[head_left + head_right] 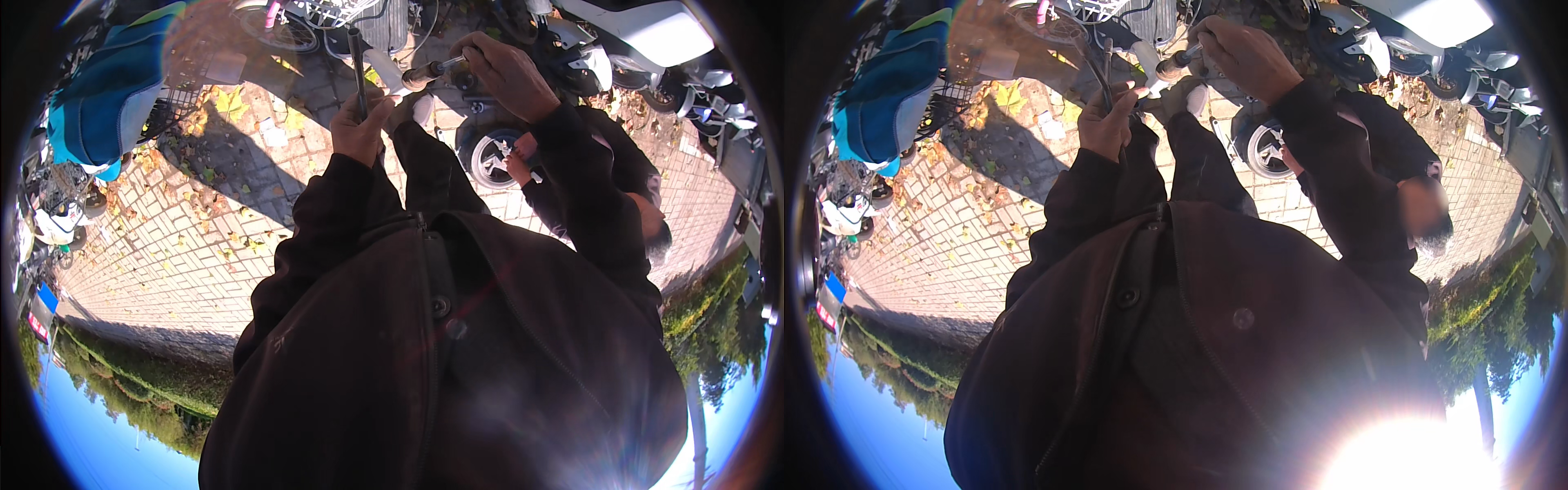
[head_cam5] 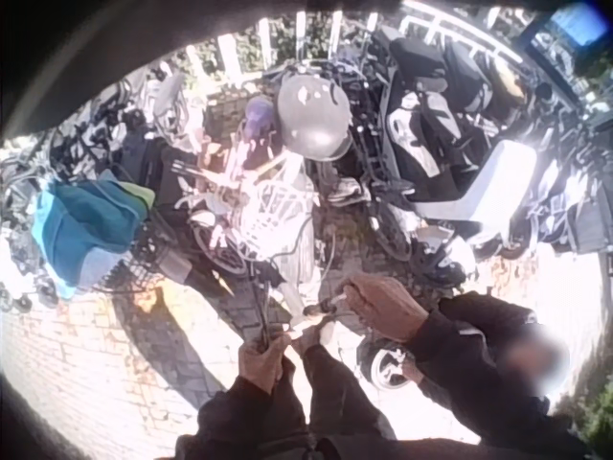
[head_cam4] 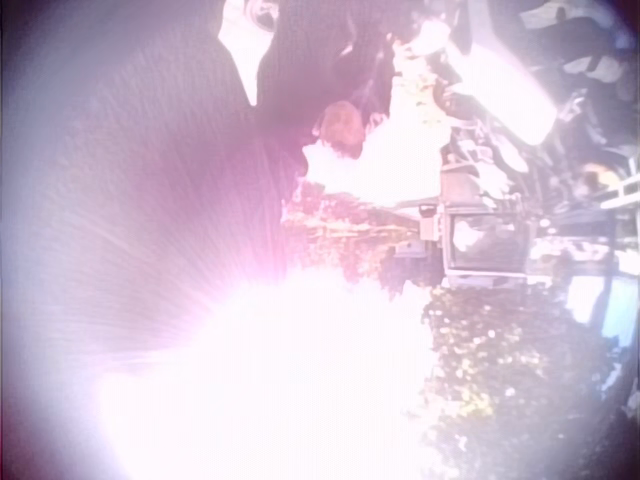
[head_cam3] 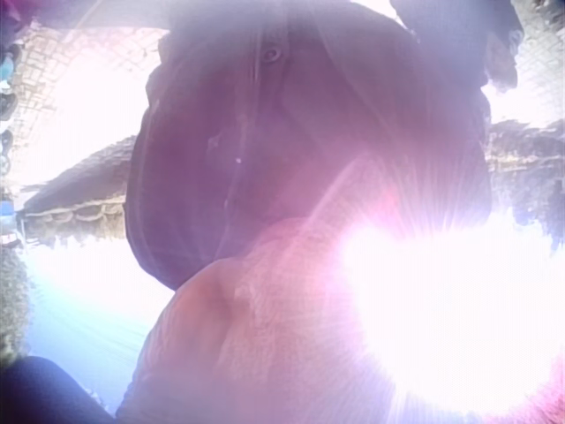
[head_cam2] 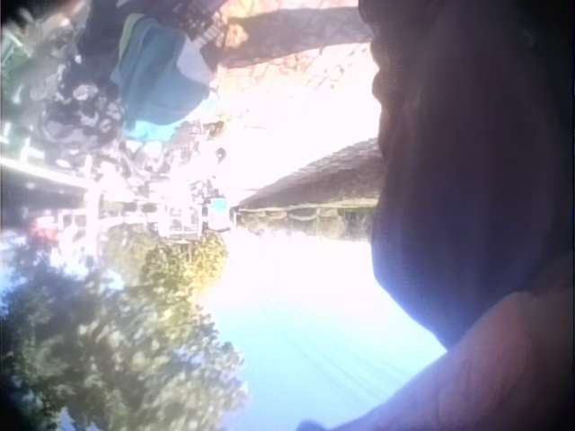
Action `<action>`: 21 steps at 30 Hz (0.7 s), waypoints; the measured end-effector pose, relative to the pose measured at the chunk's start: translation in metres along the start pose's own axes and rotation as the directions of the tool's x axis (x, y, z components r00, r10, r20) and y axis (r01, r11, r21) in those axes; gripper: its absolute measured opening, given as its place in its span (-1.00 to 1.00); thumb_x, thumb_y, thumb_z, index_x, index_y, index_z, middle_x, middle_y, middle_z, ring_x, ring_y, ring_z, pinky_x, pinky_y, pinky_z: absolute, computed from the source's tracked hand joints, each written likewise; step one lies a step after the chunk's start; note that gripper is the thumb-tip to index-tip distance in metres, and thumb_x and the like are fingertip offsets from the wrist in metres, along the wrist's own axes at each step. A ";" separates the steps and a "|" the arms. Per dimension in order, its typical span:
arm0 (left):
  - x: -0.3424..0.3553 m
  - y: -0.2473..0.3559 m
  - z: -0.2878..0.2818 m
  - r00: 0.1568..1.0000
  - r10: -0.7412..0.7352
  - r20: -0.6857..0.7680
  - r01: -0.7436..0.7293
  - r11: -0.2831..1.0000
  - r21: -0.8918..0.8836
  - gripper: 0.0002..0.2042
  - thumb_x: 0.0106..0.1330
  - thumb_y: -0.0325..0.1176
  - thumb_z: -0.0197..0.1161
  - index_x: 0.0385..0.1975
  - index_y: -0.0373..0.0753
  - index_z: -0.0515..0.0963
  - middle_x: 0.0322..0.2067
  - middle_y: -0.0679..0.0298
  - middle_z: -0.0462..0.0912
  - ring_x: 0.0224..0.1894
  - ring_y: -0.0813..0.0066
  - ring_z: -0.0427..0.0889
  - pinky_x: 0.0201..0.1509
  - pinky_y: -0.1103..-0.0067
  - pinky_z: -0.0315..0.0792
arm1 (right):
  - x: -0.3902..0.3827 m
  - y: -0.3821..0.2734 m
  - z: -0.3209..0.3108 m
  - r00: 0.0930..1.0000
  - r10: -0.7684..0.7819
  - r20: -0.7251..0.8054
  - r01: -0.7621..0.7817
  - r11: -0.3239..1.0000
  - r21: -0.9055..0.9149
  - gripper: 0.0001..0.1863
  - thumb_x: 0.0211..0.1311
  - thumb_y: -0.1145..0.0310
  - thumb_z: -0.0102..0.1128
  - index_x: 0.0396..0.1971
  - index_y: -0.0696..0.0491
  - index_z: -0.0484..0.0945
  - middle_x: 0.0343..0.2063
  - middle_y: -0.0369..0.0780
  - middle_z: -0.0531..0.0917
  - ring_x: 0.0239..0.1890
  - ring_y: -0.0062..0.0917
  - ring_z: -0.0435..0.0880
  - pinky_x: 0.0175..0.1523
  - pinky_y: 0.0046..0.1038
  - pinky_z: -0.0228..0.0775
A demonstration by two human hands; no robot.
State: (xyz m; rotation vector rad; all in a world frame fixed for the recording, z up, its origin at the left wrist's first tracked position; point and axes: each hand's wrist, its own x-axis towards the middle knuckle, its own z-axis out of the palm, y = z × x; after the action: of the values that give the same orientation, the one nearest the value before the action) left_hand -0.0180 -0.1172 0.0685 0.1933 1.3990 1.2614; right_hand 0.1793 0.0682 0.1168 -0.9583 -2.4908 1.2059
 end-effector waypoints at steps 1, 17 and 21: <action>0.003 0.001 0.002 1.000 0.031 0.004 -0.031 0.999 -0.017 -0.76 0.33 -0.46 0.40 -0.06 -0.34 0.61 -0.27 0.28 0.74 -0.37 0.71 0.61 -0.33 0.74 0.44 | 0.000 0.001 0.000 1.000 -0.027 -0.008 0.027 1.000 0.001 -0.80 0.50 0.32 0.01 -0.05 0.07 0.54 -0.46 -0.10 0.61 -0.40 -0.26 0.64 -0.22 -0.32 0.45; 0.067 -0.001 0.044 0.985 0.137 0.103 -0.148 0.984 0.104 -0.78 0.33 -0.31 0.43 -0.08 -0.18 0.70 -0.56 0.48 0.62 -0.75 0.81 0.25 -0.71 0.69 0.06 | 0.007 0.008 -0.009 0.976 -0.097 0.196 0.087 0.994 0.059 -0.79 0.49 0.34 0.02 -0.05 0.10 0.55 -0.24 -0.13 0.65 -0.18 -0.34 0.67 -0.04 -0.40 0.47; 0.074 -0.007 0.046 0.982 0.098 0.159 -0.117 0.986 0.115 -0.82 0.38 -0.33 0.37 -0.08 -0.17 0.70 -0.63 0.52 0.55 -0.76 0.83 0.21 -0.70 0.69 0.04 | 0.008 0.004 -0.006 0.985 -0.056 0.164 0.064 0.997 -0.040 -0.80 0.47 0.34 0.04 -0.07 0.11 0.55 -0.24 -0.12 0.66 -0.19 -0.28 0.66 -0.03 -0.36 0.46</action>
State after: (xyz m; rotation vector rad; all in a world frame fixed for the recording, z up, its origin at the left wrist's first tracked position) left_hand 0.0000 -0.0408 0.0303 0.4473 1.3494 1.2213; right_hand 0.1780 0.0784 0.1166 -0.8190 -2.6625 1.2615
